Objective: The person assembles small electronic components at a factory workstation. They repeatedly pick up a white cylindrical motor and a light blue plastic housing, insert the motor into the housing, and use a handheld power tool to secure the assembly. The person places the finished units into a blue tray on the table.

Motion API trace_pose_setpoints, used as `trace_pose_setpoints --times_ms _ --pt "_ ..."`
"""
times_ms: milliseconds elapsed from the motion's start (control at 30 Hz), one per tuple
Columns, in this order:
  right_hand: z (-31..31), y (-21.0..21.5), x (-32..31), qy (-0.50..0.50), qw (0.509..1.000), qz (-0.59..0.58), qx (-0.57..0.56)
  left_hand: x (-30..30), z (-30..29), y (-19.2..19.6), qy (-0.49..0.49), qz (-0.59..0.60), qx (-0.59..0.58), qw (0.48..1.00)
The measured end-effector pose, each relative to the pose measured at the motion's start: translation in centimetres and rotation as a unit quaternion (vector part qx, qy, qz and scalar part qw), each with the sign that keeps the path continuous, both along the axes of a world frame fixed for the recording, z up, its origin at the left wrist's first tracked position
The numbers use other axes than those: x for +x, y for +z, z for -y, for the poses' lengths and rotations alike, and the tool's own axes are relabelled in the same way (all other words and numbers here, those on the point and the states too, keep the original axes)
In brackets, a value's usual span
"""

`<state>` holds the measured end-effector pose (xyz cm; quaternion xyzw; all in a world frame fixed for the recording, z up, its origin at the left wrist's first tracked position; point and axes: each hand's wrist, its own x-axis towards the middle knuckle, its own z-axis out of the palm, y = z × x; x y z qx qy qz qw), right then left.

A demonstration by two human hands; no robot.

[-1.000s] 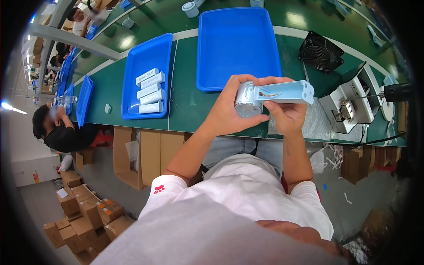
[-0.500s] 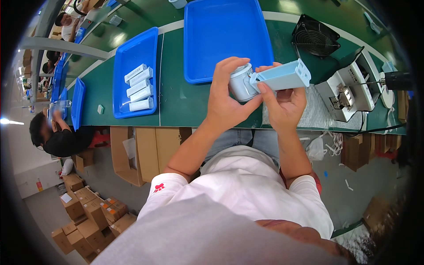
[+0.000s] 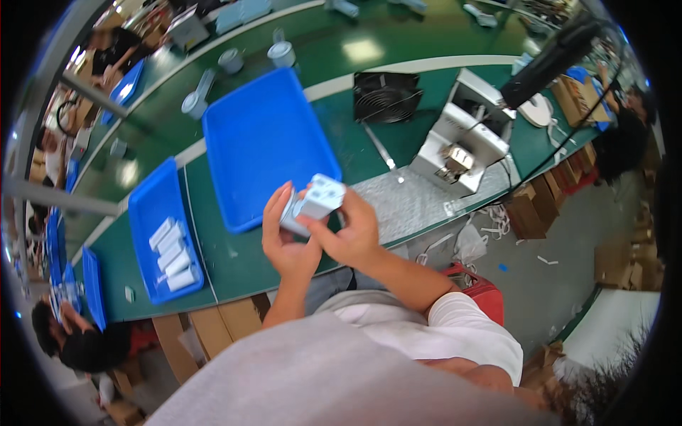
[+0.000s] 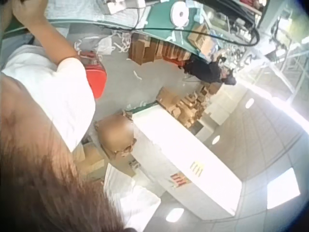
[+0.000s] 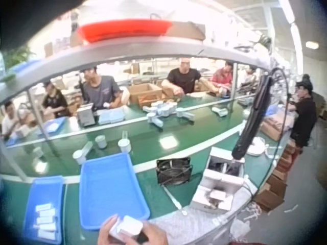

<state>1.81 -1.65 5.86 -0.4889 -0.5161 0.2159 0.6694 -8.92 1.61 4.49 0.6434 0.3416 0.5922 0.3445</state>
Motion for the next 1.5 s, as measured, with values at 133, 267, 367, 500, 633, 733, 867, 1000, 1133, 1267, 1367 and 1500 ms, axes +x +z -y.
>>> trace_pose_setpoints --times_ms 133,267,367,500,633,733,867,1000,1133,1267,1367,1500 --pt "0.3 1.1 1.4 -0.041 0.996 0.076 0.015 1.3 0.3 -1.9 -0.038 0.071 -0.064 0.995" --pt "1.5 1.6 4.3 -0.042 0.995 0.09 0.011 2.7 1.3 -1.6 -0.183 0.102 -0.106 0.972" --pt "1.7 -0.7 7.4 0.026 0.997 0.06 -0.042 3.1 2.7 -1.4 -0.223 0.027 -0.116 0.968" --pt "2.9 -5.4 9.5 0.089 0.987 0.031 -0.128 2.6 1.1 -3.0 -0.156 -0.189 -0.068 0.967" --pt "4.7 -5.2 8.4 0.097 0.983 -0.012 -0.158 1.8 -0.1 -1.8 -0.233 -0.201 -0.05 0.95" --pt "4.2 -5.7 8.0 0.098 0.993 -0.036 -0.062 1.6 -0.1 -1.7 -0.259 -0.157 -0.142 0.942" --pt "4.0 -5.1 8.6 0.101 0.991 -0.024 -0.079 1.9 -0.1 -1.8 -0.242 -0.146 -0.189 0.94" --pt "3.7 -4.5 9.8 0.113 0.986 0.069 -0.101 1.7 -0.1 -2.5 -0.257 -0.093 -0.114 0.955" --pt "3.4 -3.7 10.8 0.112 0.964 0.214 -0.115 3.3 -0.3 -3.3 -0.227 -0.006 0.014 0.974" --pt "5.9 -0.5 12.2 0.049 0.902 0.399 -0.16 4.3 0.6 -3.6 -0.185 -0.036 -0.015 0.982" --pt "8.7 0.2 15.3 -0.128 0.972 0.174 -0.093 5.0 1.0 -3.5 -0.127 -0.061 0.031 0.989" --pt "9.1 4.8 21.6 -0.375 0.914 0.072 0.135 5.8 1.4 -2.8 -0.109 -0.13 0.092 0.981"
